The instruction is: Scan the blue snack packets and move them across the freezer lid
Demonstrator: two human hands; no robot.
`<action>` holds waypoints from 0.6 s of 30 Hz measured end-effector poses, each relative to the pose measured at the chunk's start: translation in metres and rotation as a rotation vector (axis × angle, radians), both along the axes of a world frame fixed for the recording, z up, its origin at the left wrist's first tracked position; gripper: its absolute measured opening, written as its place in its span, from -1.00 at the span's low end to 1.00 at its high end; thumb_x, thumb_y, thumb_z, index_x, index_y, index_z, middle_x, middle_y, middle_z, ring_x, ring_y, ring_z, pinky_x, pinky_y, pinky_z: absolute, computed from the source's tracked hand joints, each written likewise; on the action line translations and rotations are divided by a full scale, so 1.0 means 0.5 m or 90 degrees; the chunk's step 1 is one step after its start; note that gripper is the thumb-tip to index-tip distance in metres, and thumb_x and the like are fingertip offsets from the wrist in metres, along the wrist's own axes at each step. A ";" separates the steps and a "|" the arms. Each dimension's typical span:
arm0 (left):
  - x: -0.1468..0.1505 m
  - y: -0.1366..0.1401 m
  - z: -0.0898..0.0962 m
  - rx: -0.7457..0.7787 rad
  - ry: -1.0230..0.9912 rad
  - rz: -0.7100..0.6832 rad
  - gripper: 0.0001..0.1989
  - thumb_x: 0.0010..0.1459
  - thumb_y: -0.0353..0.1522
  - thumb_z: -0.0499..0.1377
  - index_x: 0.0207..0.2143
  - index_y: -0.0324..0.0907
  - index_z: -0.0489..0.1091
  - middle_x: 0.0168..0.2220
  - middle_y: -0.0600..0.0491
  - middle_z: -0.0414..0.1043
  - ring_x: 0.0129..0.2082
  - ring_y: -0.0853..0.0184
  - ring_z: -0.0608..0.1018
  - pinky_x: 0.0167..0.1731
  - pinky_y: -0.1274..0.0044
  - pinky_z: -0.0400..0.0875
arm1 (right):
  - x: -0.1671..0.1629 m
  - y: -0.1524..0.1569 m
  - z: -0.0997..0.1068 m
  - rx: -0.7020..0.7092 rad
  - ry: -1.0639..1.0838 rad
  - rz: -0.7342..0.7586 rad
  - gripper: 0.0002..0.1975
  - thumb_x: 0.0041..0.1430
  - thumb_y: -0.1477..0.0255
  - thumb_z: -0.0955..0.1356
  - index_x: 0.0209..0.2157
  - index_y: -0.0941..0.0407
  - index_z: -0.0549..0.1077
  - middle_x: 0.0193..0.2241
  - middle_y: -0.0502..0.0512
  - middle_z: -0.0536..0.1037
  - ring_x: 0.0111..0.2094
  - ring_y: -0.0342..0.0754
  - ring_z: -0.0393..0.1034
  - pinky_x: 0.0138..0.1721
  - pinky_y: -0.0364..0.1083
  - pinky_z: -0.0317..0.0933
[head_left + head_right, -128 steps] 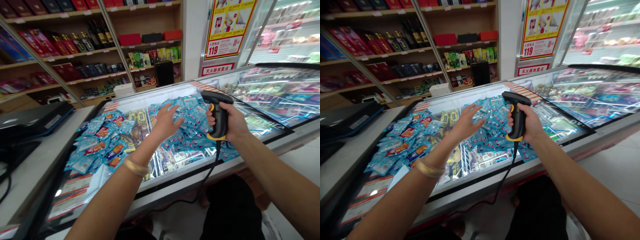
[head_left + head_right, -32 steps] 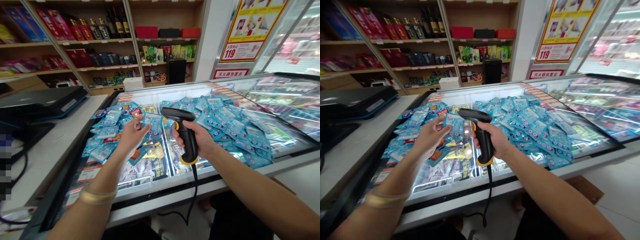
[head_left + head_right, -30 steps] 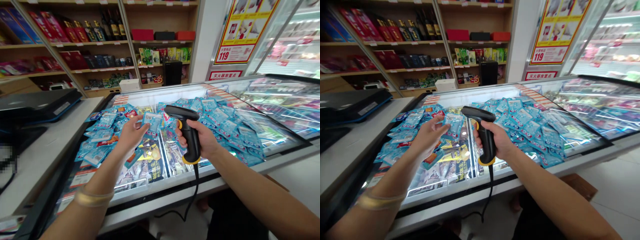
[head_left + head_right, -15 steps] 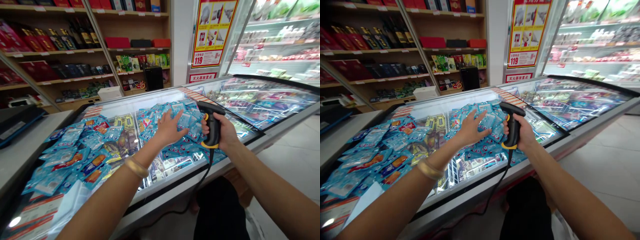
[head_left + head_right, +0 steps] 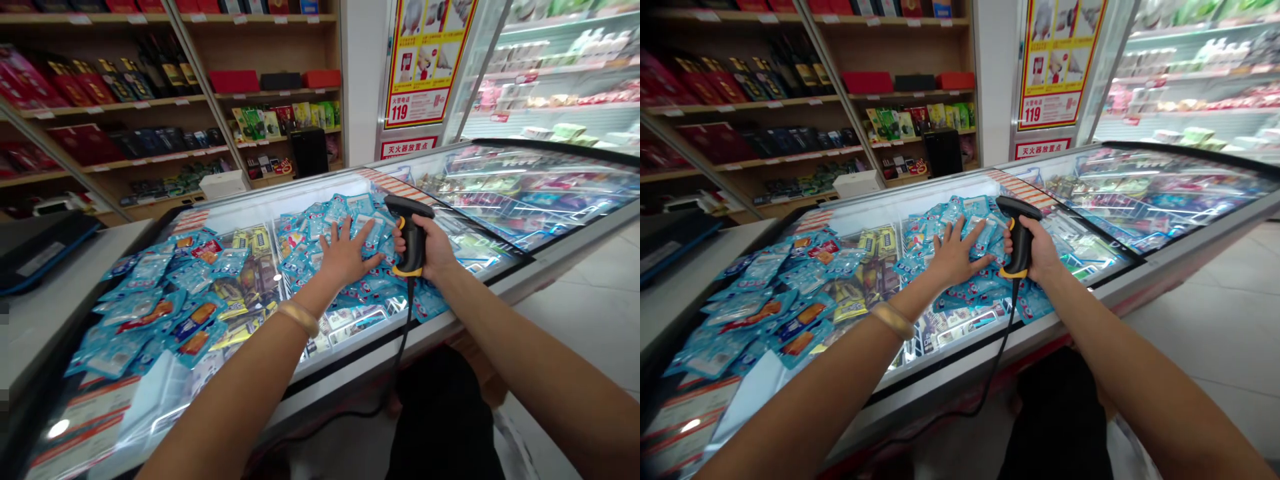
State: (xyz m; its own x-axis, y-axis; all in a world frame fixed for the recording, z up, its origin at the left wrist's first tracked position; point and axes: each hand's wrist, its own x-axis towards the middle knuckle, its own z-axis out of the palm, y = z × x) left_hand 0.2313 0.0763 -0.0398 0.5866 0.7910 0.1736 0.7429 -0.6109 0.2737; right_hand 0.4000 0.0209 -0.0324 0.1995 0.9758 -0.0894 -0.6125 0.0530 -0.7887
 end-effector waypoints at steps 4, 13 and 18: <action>-0.038 -0.020 0.024 0.004 -0.057 0.006 -0.21 0.19 0.05 0.07 0.38 0.15 -0.14 0.46 -0.09 -0.32 0.41 -0.17 -0.18 0.25 -0.12 -0.15 | 0.000 -0.016 0.021 0.020 -0.040 0.002 -0.80 0.03 0.28 0.39 -0.38 0.11 0.39 -0.53 0.00 0.37 -0.59 -0.19 0.21 -0.61 -0.20 0.21; -0.332 0.046 0.036 0.087 -0.052 0.280 -0.48 0.24 -0.19 0.06 0.18 -0.22 0.33 0.26 -0.23 0.24 0.30 0.04 0.25 0.27 0.26 0.11 | -0.155 -0.008 0.082 0.083 -0.045 0.117 -0.82 0.09 0.28 0.37 -0.36 0.11 0.41 -0.51 0.02 0.39 -0.57 -0.19 0.21 -0.61 -0.20 0.18; -0.408 0.078 0.003 -0.015 0.084 0.404 -0.43 0.28 -0.16 -0.02 0.29 -0.16 0.20 0.30 -0.26 0.18 0.35 -0.08 0.15 0.23 0.09 0.09 | -0.316 0.037 0.062 0.030 0.010 0.263 -0.81 0.07 0.29 0.36 -0.36 0.14 0.42 -0.54 0.01 0.42 -0.59 -0.19 0.23 -0.61 -0.21 0.17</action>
